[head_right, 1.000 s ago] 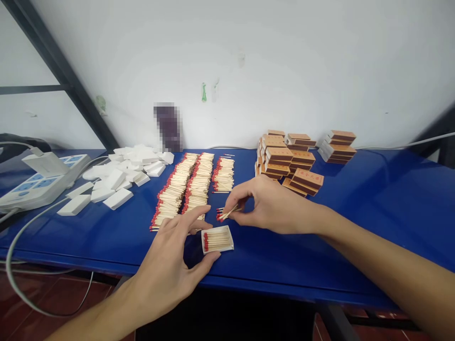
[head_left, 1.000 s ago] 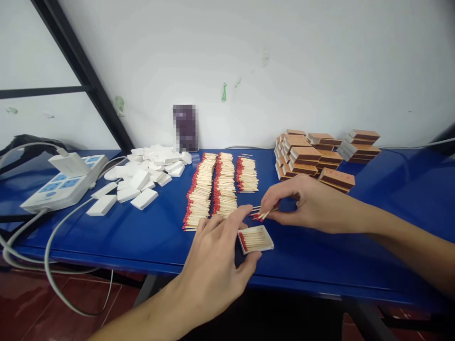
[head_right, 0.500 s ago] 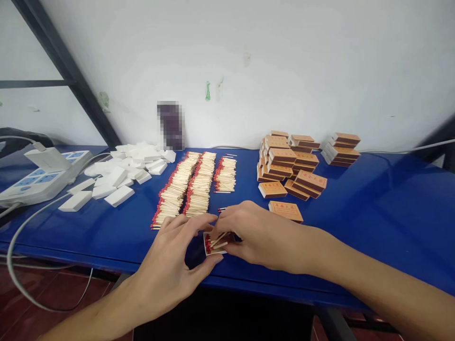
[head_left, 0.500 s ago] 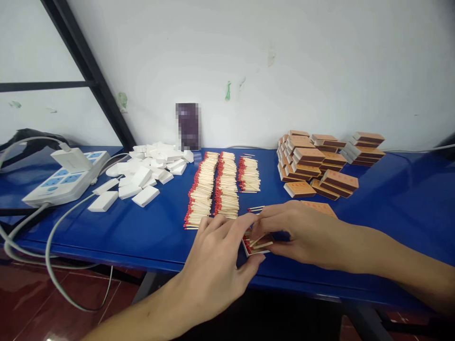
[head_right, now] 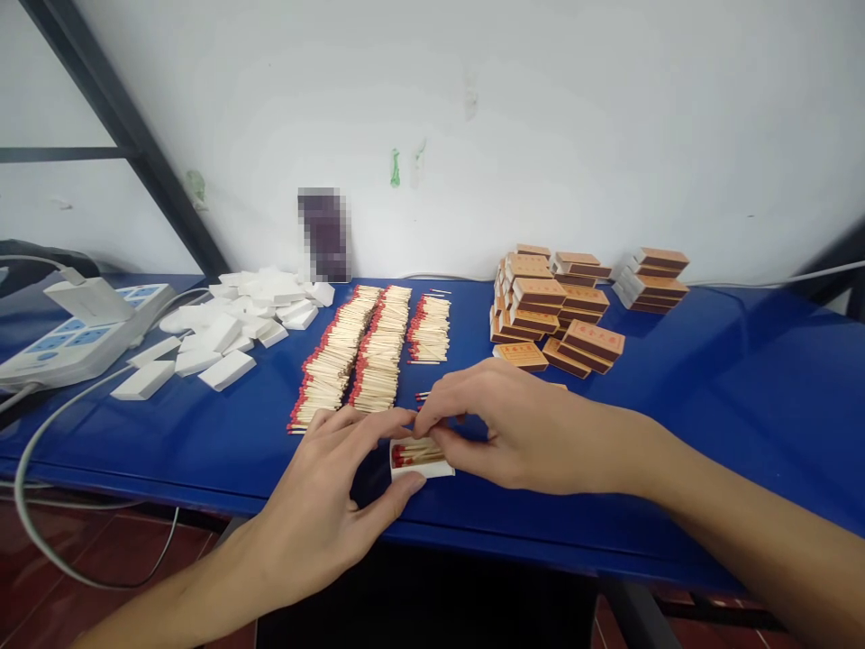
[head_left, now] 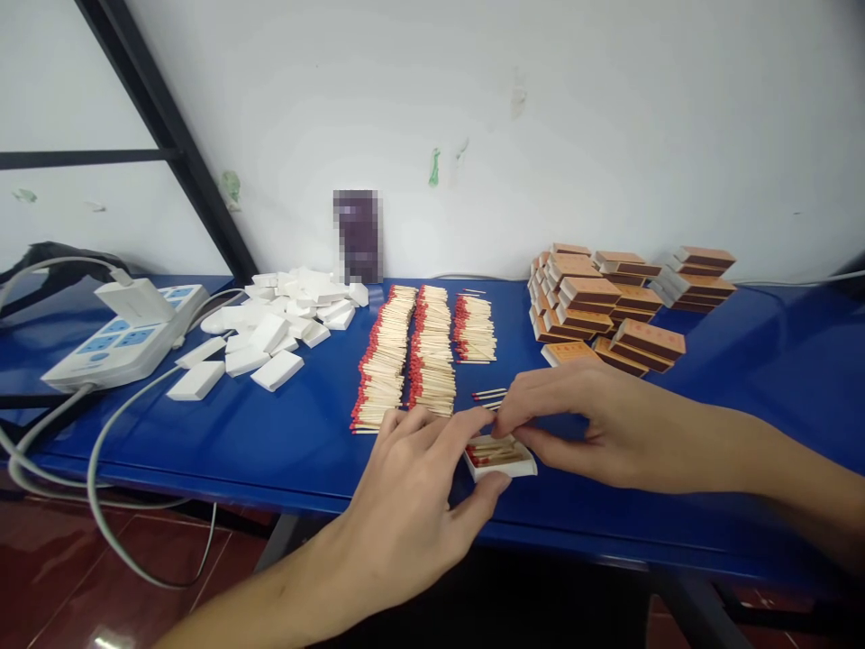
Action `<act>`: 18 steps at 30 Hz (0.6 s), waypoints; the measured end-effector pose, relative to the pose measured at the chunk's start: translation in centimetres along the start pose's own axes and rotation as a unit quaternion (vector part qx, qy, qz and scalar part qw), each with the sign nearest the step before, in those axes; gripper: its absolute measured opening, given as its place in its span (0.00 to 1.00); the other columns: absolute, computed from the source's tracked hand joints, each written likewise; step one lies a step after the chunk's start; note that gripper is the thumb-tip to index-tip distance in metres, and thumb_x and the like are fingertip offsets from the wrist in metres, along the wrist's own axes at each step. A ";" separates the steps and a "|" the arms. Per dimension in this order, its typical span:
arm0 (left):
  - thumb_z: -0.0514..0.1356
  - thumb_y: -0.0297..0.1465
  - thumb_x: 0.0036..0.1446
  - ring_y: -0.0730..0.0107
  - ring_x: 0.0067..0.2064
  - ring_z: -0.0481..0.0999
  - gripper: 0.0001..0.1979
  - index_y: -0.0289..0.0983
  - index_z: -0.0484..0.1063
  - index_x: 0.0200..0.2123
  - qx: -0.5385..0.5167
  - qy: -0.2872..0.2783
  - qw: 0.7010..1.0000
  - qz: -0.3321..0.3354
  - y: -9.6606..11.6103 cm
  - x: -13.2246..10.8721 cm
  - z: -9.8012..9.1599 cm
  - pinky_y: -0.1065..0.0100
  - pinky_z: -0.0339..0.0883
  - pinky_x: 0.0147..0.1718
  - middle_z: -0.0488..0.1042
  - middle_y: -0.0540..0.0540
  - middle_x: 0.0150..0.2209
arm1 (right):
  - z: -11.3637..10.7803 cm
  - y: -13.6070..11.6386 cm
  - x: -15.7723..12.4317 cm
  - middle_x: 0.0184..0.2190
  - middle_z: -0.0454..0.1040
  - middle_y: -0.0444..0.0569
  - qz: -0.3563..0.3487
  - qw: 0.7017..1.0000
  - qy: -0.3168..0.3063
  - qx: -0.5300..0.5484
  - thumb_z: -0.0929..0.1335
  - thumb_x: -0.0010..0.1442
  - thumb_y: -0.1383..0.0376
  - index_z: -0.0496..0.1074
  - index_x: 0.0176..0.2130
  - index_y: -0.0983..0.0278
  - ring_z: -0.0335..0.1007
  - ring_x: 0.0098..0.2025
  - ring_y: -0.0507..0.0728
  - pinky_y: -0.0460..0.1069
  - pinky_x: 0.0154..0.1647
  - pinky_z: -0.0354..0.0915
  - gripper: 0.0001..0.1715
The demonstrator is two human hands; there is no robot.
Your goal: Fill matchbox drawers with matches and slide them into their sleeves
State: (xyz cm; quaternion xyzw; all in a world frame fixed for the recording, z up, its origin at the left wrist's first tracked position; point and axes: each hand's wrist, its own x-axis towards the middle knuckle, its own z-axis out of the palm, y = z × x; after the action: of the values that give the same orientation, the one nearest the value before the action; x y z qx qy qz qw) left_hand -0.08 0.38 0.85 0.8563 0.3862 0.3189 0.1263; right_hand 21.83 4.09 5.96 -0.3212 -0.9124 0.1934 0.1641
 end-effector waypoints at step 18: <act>0.63 0.26 0.62 0.65 0.51 0.70 0.23 0.44 0.61 0.57 -0.030 -0.034 0.999 0.026 -0.3 -0.4 0.0 0.61 0.59 0.53 0.74 0.51 0.50 | -0.1 0.7 0.4 0.18 0.64 0.38 0.074 0.992 -0.102 -0.008 0.68 0.59 0.62 0.77 0.32 0.60 0.58 0.20 0.47 0.44 0.21 0.52 0.08</act>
State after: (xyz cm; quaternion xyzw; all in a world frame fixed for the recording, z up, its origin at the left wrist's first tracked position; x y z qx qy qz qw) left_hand -0.44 0.29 0.54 0.8720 0.3498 0.3044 0.1567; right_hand 21.94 4.85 5.77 -0.3678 -0.8995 0.2297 0.0524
